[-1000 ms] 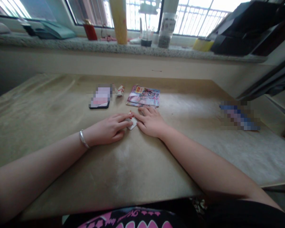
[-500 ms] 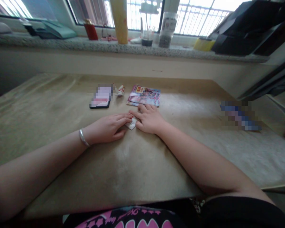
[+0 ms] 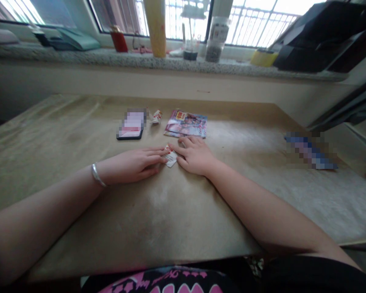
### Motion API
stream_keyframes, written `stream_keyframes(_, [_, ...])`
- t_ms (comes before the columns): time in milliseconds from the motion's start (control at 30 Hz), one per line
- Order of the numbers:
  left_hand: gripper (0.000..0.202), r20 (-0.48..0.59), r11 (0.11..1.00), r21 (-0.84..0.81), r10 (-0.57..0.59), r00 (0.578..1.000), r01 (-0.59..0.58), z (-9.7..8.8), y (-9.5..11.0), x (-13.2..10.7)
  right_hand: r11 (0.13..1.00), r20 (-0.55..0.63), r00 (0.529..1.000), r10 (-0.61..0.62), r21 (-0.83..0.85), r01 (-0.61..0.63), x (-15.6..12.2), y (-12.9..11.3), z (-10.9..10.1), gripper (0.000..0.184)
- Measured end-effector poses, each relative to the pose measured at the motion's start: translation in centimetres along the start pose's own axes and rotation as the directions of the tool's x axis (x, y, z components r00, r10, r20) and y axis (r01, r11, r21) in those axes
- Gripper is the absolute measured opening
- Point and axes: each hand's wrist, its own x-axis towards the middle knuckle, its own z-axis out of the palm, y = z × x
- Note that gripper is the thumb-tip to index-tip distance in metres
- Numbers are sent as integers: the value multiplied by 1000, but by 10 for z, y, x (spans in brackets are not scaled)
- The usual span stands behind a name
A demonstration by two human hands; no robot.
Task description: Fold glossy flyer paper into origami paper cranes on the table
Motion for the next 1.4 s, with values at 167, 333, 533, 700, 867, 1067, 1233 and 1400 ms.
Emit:
stream_keyframes(167, [32, 5, 999, 34, 17, 1000, -17, -6, -3, -2, 1000, 2, 1000, -6, 4, 6, 0, 0, 0, 49])
stream_keyframes(333, [33, 6, 999, 32, 32, 999, -32, -5, -5, -3, 999, -44, 998, -36, 37, 38, -1, 1, -1, 46])
stream_keyframes(533, [34, 35, 998, 58, 7, 999, -9, -3, -8, -5, 965, -118, 971, -207, 137, 222, -4, 2, -6, 32])
stream_keyframes(700, [33, -22, 994, 85, 65, 998, -63, -2, -7, -6, 949, -153, 951, -267, 129, 288, -9, 2, -10, 30])
stream_keyframes(867, [33, 10, 999, 34, 16, 1000, -16, -1, -7, -5, 962, -112, 971, -211, 152, 226, -14, -5, -18, 25])
stream_keyframes(1067, [29, 9, 999, -27, 26, 1000, -25, 2, -7, -1, 996, -61, 998, 14, 93, -8, -16, -30, -20, 32])
stream_keyframes(1233, [25, -72, 999, 19, -46, 996, 47, 4, 1, 3, 996, -123, 992, 41, 84, -31, -12, -33, -11, 33])
stream_keyframes(1400, [24, -165, 991, 41, -118, 979, 126, 12, -1, 3, 986, -182, 981, -67, 141, 93, -9, -19, -6, 29])
